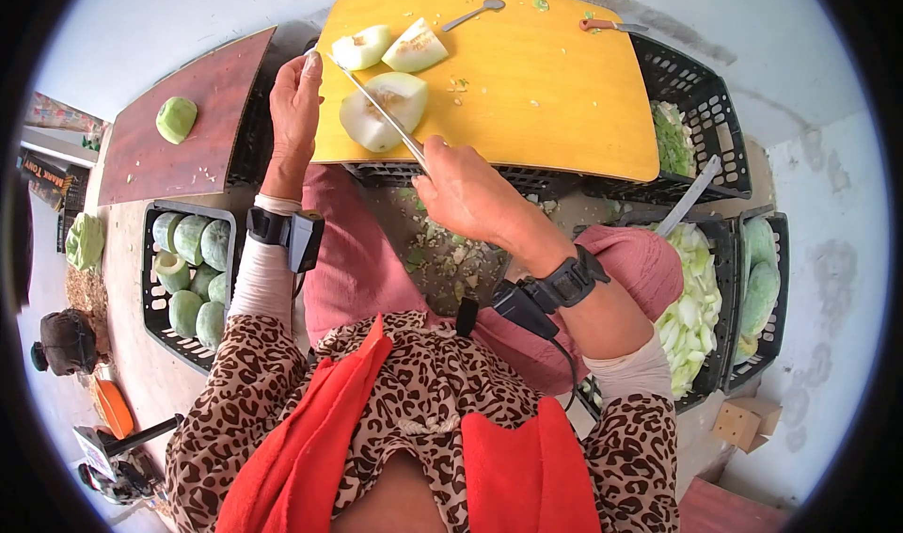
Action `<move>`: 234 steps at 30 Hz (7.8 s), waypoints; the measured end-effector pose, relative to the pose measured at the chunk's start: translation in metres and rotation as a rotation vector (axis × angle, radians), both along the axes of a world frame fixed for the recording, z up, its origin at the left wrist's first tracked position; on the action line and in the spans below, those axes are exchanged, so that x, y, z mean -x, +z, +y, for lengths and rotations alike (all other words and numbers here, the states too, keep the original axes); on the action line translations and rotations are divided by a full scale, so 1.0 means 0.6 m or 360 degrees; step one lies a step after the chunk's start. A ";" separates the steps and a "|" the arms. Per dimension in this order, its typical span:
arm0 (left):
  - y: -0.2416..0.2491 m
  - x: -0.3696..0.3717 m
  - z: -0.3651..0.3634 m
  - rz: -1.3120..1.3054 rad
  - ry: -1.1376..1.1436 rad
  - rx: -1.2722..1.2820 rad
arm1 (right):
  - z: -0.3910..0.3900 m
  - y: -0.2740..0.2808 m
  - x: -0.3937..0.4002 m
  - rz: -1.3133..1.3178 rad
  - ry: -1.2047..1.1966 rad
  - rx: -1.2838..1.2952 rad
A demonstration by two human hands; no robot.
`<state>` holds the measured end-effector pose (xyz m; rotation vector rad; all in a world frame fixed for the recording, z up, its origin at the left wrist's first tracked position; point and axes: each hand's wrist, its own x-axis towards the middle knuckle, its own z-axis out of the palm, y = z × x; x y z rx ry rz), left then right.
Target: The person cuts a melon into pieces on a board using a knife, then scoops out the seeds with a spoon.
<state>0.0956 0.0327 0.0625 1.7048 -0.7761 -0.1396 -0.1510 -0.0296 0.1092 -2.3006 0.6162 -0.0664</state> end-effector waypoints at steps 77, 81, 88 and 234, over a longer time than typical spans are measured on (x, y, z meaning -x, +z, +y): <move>-0.032 -0.066 -0.100 0.0203 -0.0447 -0.0749 | -0.080 0.047 -0.076 0.0517 0.0423 -0.0064; -0.061 -0.062 -0.119 0.0030 -0.0296 -0.0552 | -0.079 0.001 -0.054 0.0330 0.0269 -0.0073; -0.064 -0.055 -0.118 -0.0115 -0.0132 -0.0459 | -0.069 -0.024 -0.048 0.0253 0.0159 -0.0064; -0.092 0.021 0.003 0.0171 0.0068 -0.0329 | -0.229 -0.005 0.002 -0.0426 -0.0485 0.0287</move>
